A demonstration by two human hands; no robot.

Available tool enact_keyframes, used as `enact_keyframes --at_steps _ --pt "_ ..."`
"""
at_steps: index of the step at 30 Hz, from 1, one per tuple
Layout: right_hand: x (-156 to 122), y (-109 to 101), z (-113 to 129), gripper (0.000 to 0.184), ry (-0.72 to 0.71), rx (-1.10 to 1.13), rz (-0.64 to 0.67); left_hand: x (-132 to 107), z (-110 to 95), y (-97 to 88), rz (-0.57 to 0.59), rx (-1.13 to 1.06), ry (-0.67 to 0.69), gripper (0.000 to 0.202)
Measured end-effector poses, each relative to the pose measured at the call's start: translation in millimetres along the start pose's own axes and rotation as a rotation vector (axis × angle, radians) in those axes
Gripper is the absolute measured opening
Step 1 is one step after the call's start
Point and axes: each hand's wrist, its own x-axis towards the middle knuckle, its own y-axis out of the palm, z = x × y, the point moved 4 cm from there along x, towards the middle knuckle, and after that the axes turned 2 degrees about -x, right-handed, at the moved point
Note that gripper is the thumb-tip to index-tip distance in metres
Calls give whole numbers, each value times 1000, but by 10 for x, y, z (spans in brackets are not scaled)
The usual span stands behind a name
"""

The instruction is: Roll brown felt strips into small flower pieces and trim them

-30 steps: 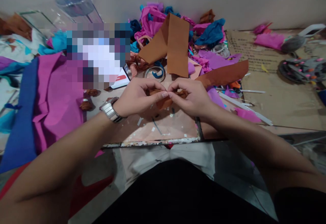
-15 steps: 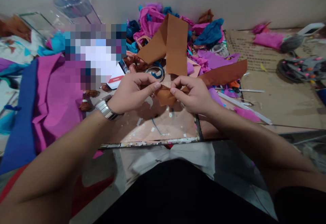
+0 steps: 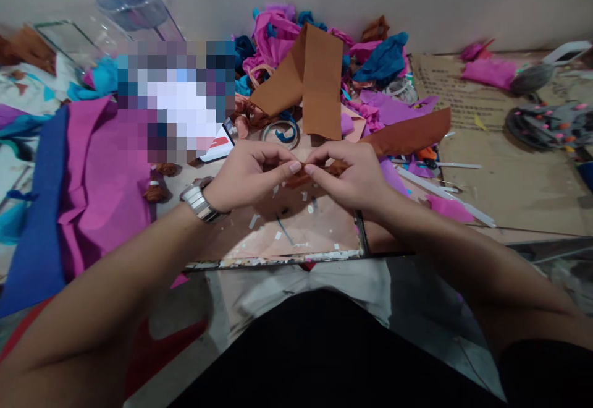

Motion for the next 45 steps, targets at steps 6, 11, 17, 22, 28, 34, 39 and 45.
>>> enact_keyframes --at_steps 6,11,17,22,28,34,39,45 --pt "-4 18 -18 12 -47 -108 -28 -1 -1 35 60 -23 5 35" --pt "-36 9 -46 11 -142 -242 -94 4 34 65 107 -75 9 33" --pt "-57 2 3 12 -301 -376 -94 16 44 47 83 -146 -45 29" --pt "-64 -3 20 13 -415 -466 -97 13 71 21 53 -207 -114 22" --pt "-54 -12 13 16 -398 -484 -35 -8 115 37 37 -337 -206 17" --pt "-50 -14 -5 17 -353 -412 57 -6 65 34 45 -286 -167 33" --pt "-33 -4 -2 15 -335 -392 -5 3 -3 20 41 -139 -119 35" --pt "-8 28 6 14 -250 -414 30 -29 -24 8 5 60 10 32"
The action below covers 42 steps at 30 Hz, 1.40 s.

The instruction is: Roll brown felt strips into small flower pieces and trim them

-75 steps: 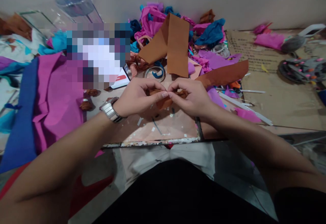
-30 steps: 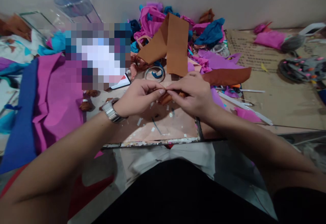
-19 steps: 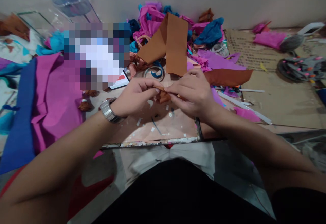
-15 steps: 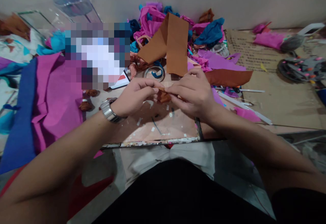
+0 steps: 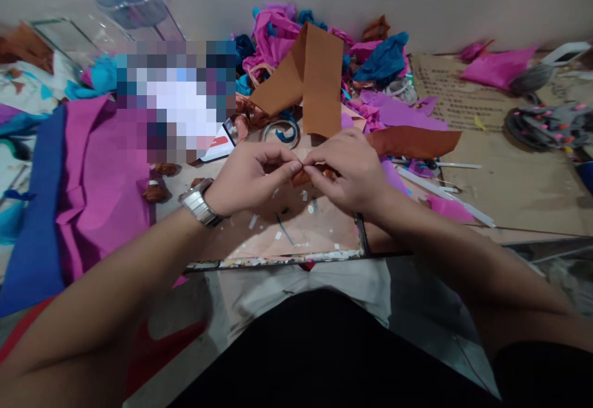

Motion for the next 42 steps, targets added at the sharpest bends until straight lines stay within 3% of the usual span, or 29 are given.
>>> enact_keyframes --at_steps 8,16,24,42 --pt "17 130 -33 11 81 104 120 -35 -70 8 -67 320 167 24" --pt "31 128 -56 12 275 446 110 -30 -98 -26 -77 388 219 20" --pt "34 47 -35 10 87 318 -19 -20 -29 -79 -86 211 123 22" --pt "14 68 -48 8 98 268 3 -31 -62 -27 -33 185 110 24"
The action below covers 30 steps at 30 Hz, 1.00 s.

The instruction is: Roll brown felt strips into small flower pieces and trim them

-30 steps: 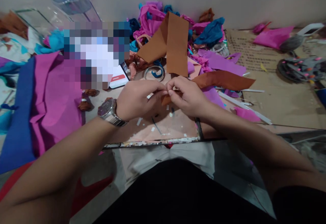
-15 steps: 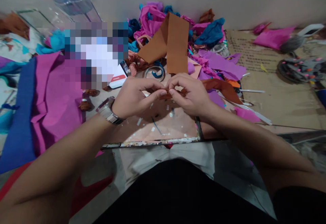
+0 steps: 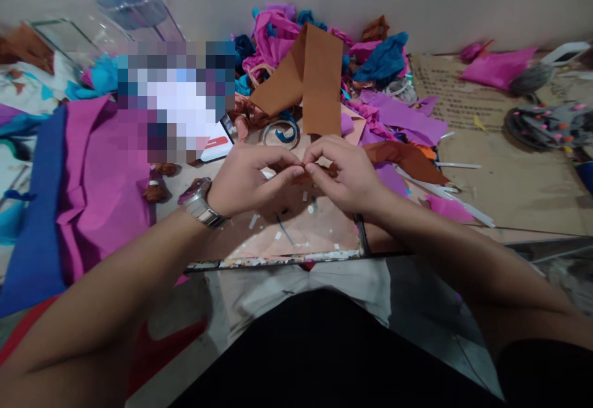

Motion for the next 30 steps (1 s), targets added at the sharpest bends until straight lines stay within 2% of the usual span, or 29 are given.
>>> enact_keyframes --at_steps 8,15,21,24,30 --pt "-1 -43 35 11 37 71 -48 -7 37 38 -10 -79 -65 26" --pt "-11 -47 26 14 43 1 -66 9 30 52 6 -184 -52 26" --pt "-34 -44 44 15 -83 -134 -109 29 70 66 11 -342 -138 24" --pt "-41 -48 69 15 -132 -170 -88 41 87 65 23 -392 -189 23" --pt "-53 -86 92 10 -233 -253 -104 43 63 37 21 -418 -188 21"
